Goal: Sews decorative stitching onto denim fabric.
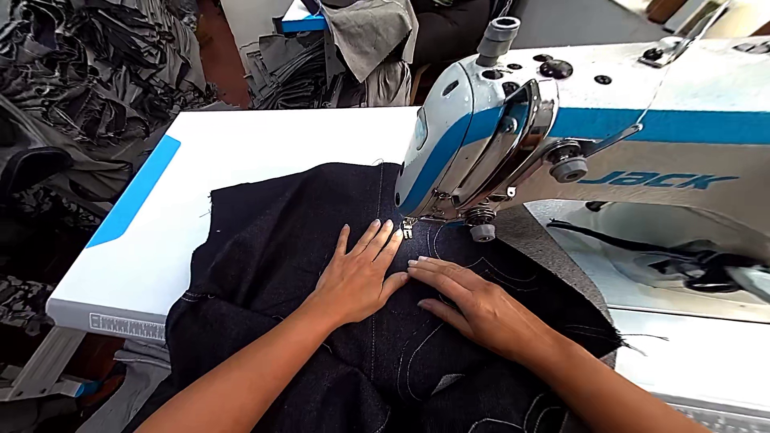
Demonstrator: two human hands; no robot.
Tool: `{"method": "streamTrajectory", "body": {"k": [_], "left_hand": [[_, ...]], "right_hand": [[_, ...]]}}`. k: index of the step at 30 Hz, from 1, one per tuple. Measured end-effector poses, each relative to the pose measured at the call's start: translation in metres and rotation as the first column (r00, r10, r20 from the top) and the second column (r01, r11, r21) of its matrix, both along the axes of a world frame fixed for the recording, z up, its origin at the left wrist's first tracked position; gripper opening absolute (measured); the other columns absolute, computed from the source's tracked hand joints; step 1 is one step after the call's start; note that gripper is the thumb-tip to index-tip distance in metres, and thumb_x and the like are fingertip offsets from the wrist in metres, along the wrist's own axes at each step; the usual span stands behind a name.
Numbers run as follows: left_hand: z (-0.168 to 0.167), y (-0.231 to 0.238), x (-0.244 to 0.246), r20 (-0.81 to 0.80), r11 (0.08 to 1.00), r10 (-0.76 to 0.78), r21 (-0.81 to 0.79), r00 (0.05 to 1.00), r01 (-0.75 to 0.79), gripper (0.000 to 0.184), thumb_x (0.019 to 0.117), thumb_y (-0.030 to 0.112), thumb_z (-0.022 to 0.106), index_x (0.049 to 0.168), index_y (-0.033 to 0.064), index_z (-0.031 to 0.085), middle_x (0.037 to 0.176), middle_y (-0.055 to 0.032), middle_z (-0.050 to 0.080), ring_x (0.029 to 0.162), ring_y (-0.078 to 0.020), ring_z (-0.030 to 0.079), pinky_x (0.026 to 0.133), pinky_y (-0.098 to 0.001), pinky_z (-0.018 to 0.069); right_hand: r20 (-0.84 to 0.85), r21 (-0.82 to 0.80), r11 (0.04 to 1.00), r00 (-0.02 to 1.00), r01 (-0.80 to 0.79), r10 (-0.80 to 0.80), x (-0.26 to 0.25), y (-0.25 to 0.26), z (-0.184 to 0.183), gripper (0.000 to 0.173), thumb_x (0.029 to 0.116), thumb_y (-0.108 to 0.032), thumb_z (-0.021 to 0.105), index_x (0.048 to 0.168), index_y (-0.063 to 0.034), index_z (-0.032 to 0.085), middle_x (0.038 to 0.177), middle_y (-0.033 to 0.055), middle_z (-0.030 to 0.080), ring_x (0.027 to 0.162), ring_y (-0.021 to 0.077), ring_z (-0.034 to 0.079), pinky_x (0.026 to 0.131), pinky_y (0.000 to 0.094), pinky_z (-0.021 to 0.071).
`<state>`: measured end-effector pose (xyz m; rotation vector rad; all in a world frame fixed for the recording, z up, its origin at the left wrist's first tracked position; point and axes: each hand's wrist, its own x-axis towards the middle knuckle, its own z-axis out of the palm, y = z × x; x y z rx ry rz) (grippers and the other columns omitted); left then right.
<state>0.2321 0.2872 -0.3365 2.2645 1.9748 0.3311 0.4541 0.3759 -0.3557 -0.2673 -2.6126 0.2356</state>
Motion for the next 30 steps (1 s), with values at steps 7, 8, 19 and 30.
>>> {"method": "streamTrajectory", "body": {"k": [7, 8, 19, 30], "left_hand": [[0.005, -0.008, -0.040, 0.383, 0.994, -0.108, 0.041, 0.917, 0.100, 0.043, 0.1062, 0.018, 0.052, 0.145, -0.0011, 0.054, 0.154, -0.0165, 0.050, 0.149, -0.0305, 0.040, 0.126, -0.0482, 0.0234], [0.007, -0.010, -0.040, 0.359, 0.994, -0.103, 0.016, 0.928, 0.104, 0.044, 0.1070, 0.018, 0.051, 0.146, -0.0007, 0.053, 0.155, -0.0164, 0.049, 0.150, -0.0306, 0.039, 0.126, -0.0485, 0.0232], [0.008, -0.010, 0.015, 0.106, 0.991, 0.118, -0.076, 0.987, -0.110, 0.066, 0.1082, 0.047, 0.042, 0.160, 0.0059, 0.034, 0.169, -0.0117, 0.025, 0.158, -0.0285, 0.017, 0.127, -0.0563, 0.0096], [0.008, -0.018, 0.019, -0.031, 0.977, 0.141, -0.156, 0.990, -0.144, 0.071, 0.1096, 0.051, 0.030, 0.163, 0.0052, 0.022, 0.172, -0.0084, 0.017, 0.160, -0.0232, 0.011, 0.126, -0.0586, 0.0033]], "right_hand": [[-0.046, -0.035, 0.999, 0.999, 0.000, -0.001, 0.002, 0.004, -0.009, 0.040, 0.1034, -0.035, 0.051, 0.122, -0.0081, 0.074, 0.136, 0.0082, 0.067, 0.134, 0.0219, 0.059, 0.113, 0.0366, 0.0468], [-0.053, -0.035, 0.999, 0.999, 0.002, -0.004, 0.002, 0.004, -0.010, 0.040, 0.1032, -0.035, 0.051, 0.121, -0.0082, 0.074, 0.136, 0.0079, 0.068, 0.133, 0.0218, 0.059, 0.112, 0.0365, 0.0471], [-0.065, -0.018, 1.000, 0.998, -0.013, 0.012, 0.004, 0.005, -0.013, 0.040, 0.1037, -0.037, 0.051, 0.122, -0.0101, 0.075, 0.135, 0.0067, 0.068, 0.133, 0.0200, 0.060, 0.115, 0.0354, 0.0452], [-0.098, -0.021, 1.000, 0.995, -0.021, 0.019, 0.006, 0.005, -0.018, 0.038, 0.1038, -0.036, 0.053, 0.121, -0.0107, 0.075, 0.132, 0.0051, 0.071, 0.132, 0.0188, 0.061, 0.114, 0.0357, 0.0461]]}}
